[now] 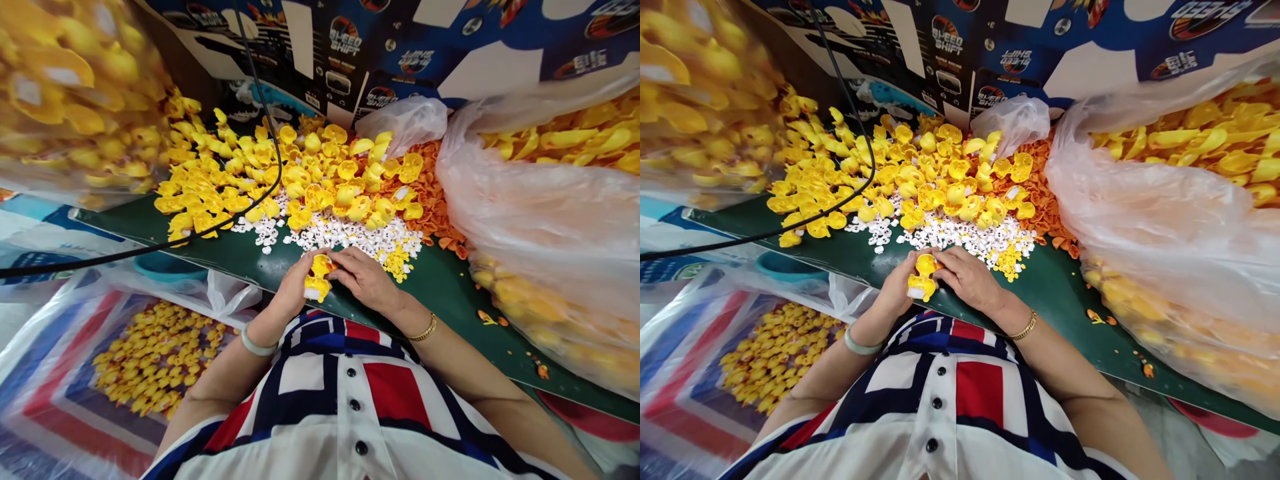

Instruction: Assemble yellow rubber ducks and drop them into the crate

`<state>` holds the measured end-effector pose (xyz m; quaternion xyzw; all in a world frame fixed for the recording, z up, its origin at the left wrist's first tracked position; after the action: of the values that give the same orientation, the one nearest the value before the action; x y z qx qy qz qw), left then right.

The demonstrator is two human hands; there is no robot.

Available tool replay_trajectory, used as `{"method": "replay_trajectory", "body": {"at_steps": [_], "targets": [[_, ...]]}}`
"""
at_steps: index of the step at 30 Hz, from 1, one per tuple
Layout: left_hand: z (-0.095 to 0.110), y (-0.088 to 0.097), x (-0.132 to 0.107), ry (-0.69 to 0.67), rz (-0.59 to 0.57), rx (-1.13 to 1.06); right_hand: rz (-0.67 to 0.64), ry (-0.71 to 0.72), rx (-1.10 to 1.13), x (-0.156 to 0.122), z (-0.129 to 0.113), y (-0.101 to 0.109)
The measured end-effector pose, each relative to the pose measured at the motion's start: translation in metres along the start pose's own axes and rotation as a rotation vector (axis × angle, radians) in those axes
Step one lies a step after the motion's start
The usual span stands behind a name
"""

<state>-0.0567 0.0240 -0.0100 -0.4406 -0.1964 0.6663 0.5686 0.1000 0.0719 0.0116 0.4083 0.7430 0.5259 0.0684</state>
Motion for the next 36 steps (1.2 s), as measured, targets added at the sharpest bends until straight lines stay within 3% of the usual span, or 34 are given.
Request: {"method": "replay_trajectory", "body": {"at_steps": [7,11,16,19,25,31,36], "targets": [[-0.002,-0.005,0.001,0.135,-0.001,-0.055,0.063,0.064,-0.015,-0.009,0.001,0.0],[-0.003,-0.004,-0.002,0.099,0.001,0.039,0.052,0.083,-0.007,-0.015,0.006,-0.005],[-0.008,-0.004,-0.007,0.216,-0.083,0.009,0.082,0.093,-0.029,-0.017,0.006,-0.005],[-0.007,-0.004,-0.003,0.21,-0.11,0.012,0.043,0.089,-0.099,-0.015,0.009,0.005],[0.011,-0.007,0.012,0.057,-0.099,-0.093,0.089,-0.2,-0.497,-0.006,0.061,0.053],[0.009,-0.02,0.019,0.071,-0.12,-0.125,-0.173,-0.03,-0.746,0.025,0.102,0.066],[0.01,-0.014,0.019,0.039,-0.064,-0.157,-0.209,-0.049,-0.728,0.037,0.105,0.069]]}}
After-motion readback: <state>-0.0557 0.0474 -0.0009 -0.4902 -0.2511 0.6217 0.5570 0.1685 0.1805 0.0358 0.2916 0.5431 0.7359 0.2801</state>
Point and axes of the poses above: each hand's wrist, its own x-axis towards the middle knuckle, its own y-axis out of the back of the hand, z = x × y, the point moved 2 cm from there along x, towards the middle knuckle, and after that the axes turned 15 degrees about -x, right-handed, at the moved point
